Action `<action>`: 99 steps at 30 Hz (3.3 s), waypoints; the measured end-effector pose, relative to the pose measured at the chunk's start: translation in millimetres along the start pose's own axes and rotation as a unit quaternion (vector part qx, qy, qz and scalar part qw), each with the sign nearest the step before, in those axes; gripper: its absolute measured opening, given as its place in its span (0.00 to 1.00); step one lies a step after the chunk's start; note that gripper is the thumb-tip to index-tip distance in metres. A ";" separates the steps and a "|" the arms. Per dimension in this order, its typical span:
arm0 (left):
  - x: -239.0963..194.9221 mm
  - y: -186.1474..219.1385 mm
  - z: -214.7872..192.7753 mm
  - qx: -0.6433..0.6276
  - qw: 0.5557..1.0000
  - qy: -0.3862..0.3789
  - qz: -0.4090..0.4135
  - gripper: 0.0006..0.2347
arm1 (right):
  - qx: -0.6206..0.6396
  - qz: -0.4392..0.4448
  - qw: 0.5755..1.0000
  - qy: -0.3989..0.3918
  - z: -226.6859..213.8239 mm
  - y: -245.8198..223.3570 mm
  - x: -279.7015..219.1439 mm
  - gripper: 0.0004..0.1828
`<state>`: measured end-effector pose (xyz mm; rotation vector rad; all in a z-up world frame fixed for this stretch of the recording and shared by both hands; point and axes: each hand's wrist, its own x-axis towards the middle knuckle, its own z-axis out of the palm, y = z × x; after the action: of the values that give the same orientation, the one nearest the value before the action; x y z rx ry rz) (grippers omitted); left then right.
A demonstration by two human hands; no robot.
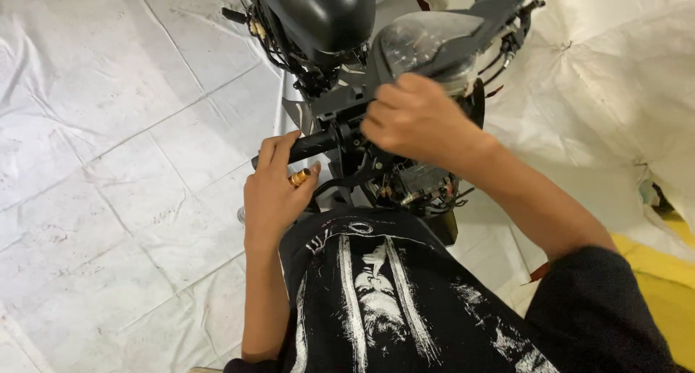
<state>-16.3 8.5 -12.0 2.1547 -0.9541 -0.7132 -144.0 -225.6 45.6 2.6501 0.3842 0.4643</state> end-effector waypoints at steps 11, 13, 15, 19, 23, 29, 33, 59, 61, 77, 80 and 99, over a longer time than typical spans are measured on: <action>-2.7 1.4 1.5 -0.007 1.000 0.016 -0.007 0.25 | -0.001 -0.057 0.998 0.036 -14.9 -5.6 2.9 0.09; -0.9 -2.0 4.1 0.007 1.000 0.021 -0.008 0.25 | -0.012 -0.049 0.998 0.041 -12.2 -9.1 4.6 0.09; -2.2 -0.5 5.7 0.022 0.999 0.025 -0.005 0.26 | -0.026 -0.038 0.998 0.045 -11.6 -17.8 9.1 0.10; -4.7 5.7 3.4 0.008 0.999 0.040 -0.006 0.23 | -0.038 -0.039 0.995 0.081 -32.6 -22.8 20.3 0.16; -2.2 3.1 7.1 0.017 0.998 0.052 -0.007 0.22 | -0.027 -0.034 0.994 0.098 -10.6 -31.9 19.2 0.20; -2.8 0.7 11.8 0.042 0.997 0.067 0.000 0.21 | -0.027 0.019 0.997 0.066 -42.7 -23.8 19.7 0.15; -2.7 3.8 11.2 0.036 0.997 0.073 0.010 0.21 | -0.010 0.010 0.995 0.098 -18.3 -35.5 12.8 0.14; 6.1 -34.1 8.4 0.050 0.992 -0.003 0.115 0.30 | -0.106 0.095 0.990 -0.024 -89.4 -89.2 5.1 0.12; 9.2 -37.5 10.4 0.049 0.991 -0.011 0.125 0.30 | -0.122 0.125 0.984 -0.026 -93.0 -97.0 3.7 0.12; -9.1 -43.9 7.1 -0.149 0.963 0.036 0.220 0.31 | -0.079 0.383 0.916 -0.085 -80.2 -171.2 -30.9 0.10; -40.3 -42.6 3.3 -0.201 0.943 0.137 0.229 0.19 | -0.002 0.452 0.892 -0.018 -79.2 -186.7 -21.8 0.10; -54.4 -51.4 -0.2 -0.323 0.923 -0.107 0.181 0.11 | 0.150 0.578 0.792 0.125 -28.1 -217.2 -38.4 0.11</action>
<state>-26.3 77.5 -39.1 1.3042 -1.0121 -0.9283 -231.4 -38.8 -37.5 2.8207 -1.3025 1.1770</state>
